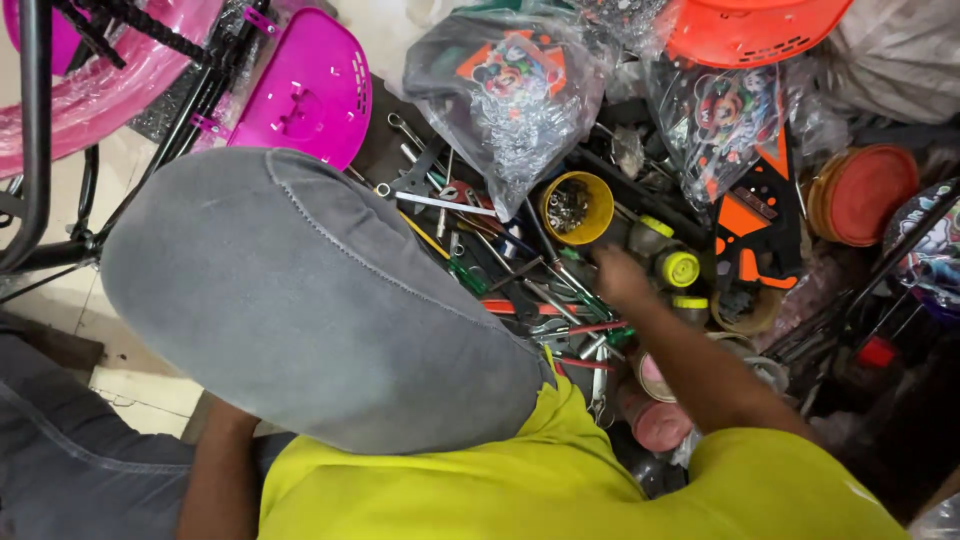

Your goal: The person sits on the floor assembling a pink bicycle, attaching and tightening the brake cable and caliper at the frame using a wrench, then using a screwdriver on a front fitting, and finally fitting a pink plastic fender onto the frame.

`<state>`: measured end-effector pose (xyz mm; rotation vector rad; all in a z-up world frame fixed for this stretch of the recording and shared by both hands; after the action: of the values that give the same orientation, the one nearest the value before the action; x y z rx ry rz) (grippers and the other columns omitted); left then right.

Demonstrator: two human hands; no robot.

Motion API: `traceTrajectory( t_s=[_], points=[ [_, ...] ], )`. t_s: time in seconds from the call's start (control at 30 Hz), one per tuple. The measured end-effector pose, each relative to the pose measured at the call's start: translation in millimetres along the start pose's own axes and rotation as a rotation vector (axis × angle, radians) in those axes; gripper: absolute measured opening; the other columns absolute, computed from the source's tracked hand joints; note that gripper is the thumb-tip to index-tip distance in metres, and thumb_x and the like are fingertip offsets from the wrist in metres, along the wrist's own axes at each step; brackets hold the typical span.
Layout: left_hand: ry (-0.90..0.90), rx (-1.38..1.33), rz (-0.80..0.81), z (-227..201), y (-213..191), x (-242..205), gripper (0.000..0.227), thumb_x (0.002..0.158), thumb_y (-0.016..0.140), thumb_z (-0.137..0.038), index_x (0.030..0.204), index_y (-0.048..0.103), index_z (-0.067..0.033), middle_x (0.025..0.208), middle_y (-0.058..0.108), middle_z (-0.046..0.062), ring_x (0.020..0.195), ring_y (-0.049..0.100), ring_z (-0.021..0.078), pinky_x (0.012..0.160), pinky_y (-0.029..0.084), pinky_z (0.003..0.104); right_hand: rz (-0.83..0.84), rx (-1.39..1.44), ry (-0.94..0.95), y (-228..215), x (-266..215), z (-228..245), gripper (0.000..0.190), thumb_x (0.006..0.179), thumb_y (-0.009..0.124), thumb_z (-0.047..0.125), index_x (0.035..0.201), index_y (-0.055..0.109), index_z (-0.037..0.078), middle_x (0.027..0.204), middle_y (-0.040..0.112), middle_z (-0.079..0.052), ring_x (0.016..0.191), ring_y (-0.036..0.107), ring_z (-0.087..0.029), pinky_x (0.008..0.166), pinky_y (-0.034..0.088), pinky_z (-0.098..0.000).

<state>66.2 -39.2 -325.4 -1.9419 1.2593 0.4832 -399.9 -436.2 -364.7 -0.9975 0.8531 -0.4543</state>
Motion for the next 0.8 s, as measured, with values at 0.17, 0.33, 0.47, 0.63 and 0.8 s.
traceTrajectory(
  t_s=[0.17,0.33,0.47,0.63,0.8],
  points=[
    [-0.024,0.052,-0.021,2.9,-6.1,-8.2,0.069,0.084,0.076,-0.021,0.145,0.051,0.0003,0.142,0.060,0.019,0.126,0.061,0.0307,0.103,0.052,0.043,-0.159,-0.196,-0.005,10.9,4.6,-8.4,0.021,0.079,0.066,0.012,0.099,0.070,0.009,0.100,0.067,-0.020,0.095,0.066,-0.043,0.077,0.055,-0.0515],
    [0.113,-0.182,-0.048,9.1,-7.9,-1.7,0.063,0.088,0.072,-0.017,0.145,0.053,0.0029,0.145,0.060,0.021,0.126,0.061,0.0325,0.103,0.052,0.042,0.031,0.003,-0.041,-6.0,-1.3,-17.7,0.033,0.083,0.062,0.017,0.114,0.062,0.005,0.099,0.070,-0.021,0.095,0.066,-0.044,0.079,0.052,-0.0545],
    [0.147,-0.100,-0.039,9.0,-5.6,-0.4,0.069,0.086,0.074,-0.018,0.146,0.049,0.0030,0.147,0.056,0.022,0.129,0.058,0.0333,0.104,0.049,0.042,0.163,-0.011,0.164,-49.8,-11.0,-5.2,0.028,0.094,0.063,0.033,0.107,0.065,0.009,0.100,0.070,-0.021,0.095,0.066,-0.044,0.079,0.052,-0.0548],
    [0.047,-0.002,-0.012,23.4,-1.3,4.0,0.078,0.082,0.078,-0.023,0.149,0.047,0.0022,0.149,0.055,0.022,0.132,0.057,0.0339,0.106,0.048,0.043,0.458,0.447,0.271,42.3,-24.7,-115.7,0.033,0.092,0.067,0.021,0.122,0.068,0.005,0.092,0.078,-0.013,0.081,0.074,-0.026,0.075,0.060,-0.0407],
    [0.082,0.068,0.001,38.0,9.4,7.9,0.076,0.080,0.079,-0.021,0.147,0.051,0.0020,0.149,0.056,0.022,0.133,0.057,0.0343,0.107,0.048,0.044,0.454,0.528,0.393,18.9,-31.2,-133.8,0.034,0.094,0.067,0.018,0.125,0.071,0.007,0.090,0.078,-0.006,0.071,0.067,-0.015,0.063,0.053,-0.0336]
  ],
)
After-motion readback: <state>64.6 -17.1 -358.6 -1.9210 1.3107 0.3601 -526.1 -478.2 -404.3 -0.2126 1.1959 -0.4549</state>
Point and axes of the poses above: each hand's wrist, its own x-axis towards the middle knuckle, its own y-axis out of the palm, z = x × y, the point moved 10 cm from there along x, towards the middle knuckle
